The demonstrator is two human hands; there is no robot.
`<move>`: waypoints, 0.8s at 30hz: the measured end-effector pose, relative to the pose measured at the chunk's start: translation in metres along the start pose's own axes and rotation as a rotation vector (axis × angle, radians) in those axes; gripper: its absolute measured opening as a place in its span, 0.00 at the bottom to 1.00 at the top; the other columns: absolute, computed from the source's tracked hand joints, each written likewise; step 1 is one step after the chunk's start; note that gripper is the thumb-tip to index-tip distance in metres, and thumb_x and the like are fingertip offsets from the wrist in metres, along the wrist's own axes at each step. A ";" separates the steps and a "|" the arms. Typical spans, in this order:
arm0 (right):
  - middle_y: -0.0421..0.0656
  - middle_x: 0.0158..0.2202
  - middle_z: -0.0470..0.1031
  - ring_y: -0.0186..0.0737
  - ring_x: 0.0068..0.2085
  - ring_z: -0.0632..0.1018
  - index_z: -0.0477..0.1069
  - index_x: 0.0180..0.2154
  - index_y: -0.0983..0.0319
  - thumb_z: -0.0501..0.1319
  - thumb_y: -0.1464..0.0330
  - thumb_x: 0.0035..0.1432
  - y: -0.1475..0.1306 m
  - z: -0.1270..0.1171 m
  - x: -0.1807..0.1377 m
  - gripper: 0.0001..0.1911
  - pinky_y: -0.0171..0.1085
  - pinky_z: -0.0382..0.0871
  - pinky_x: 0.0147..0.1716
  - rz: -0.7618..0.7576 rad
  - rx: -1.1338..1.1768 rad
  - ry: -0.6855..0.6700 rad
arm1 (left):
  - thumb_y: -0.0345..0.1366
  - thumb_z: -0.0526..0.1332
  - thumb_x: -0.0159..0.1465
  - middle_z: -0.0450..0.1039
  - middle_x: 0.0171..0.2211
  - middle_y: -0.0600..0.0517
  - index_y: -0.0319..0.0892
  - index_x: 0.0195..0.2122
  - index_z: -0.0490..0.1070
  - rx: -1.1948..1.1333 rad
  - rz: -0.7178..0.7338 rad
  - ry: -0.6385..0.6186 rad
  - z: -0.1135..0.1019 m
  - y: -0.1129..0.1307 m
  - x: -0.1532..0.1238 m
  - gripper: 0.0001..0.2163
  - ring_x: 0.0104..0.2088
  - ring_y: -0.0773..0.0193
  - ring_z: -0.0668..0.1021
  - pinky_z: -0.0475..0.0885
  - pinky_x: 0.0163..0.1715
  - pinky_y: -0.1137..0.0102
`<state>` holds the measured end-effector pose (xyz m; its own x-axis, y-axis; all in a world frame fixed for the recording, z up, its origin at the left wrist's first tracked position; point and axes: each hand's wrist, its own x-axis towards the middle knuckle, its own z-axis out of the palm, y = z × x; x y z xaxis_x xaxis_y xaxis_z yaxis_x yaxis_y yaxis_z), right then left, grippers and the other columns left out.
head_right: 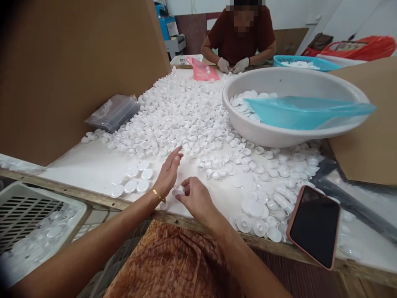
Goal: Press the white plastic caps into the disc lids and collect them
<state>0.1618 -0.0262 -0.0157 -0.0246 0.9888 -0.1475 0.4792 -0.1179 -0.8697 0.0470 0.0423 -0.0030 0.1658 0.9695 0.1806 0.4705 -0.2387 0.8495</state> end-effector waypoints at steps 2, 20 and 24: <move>0.40 0.32 0.72 0.37 0.33 0.74 0.65 0.37 0.61 0.62 0.67 0.50 -0.002 0.000 0.000 0.12 0.34 0.68 0.31 -0.059 0.101 0.061 | 0.42 0.46 0.66 0.68 0.50 0.48 0.46 0.54 0.64 -0.040 -0.023 -0.127 -0.020 0.002 -0.008 0.18 0.50 0.61 0.69 0.62 0.52 0.62; 0.47 0.43 0.73 0.39 0.47 0.72 0.63 0.47 0.60 0.57 0.79 0.56 -0.042 0.011 -0.019 0.17 0.40 0.70 0.45 -0.812 -0.193 0.244 | 0.28 0.60 0.59 0.71 0.43 0.47 0.43 0.50 0.65 0.142 0.596 -0.049 -0.090 -0.002 -0.065 0.17 0.44 0.65 0.74 0.72 0.44 0.70; 0.46 0.41 0.73 0.39 0.44 0.73 0.64 0.45 0.61 0.55 0.78 0.56 -0.044 0.017 -0.020 0.14 0.39 0.71 0.41 -0.784 -0.198 0.202 | 0.29 0.60 0.59 0.72 0.41 0.47 0.42 0.48 0.65 0.182 0.600 -0.043 -0.095 -0.003 -0.071 0.15 0.42 0.66 0.75 0.73 0.41 0.72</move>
<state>0.1259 -0.0427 0.0179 -0.2668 0.7768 0.5704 0.5347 0.6117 -0.5830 -0.0487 -0.0208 0.0290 0.4795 0.6614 0.5768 0.4243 -0.7501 0.5073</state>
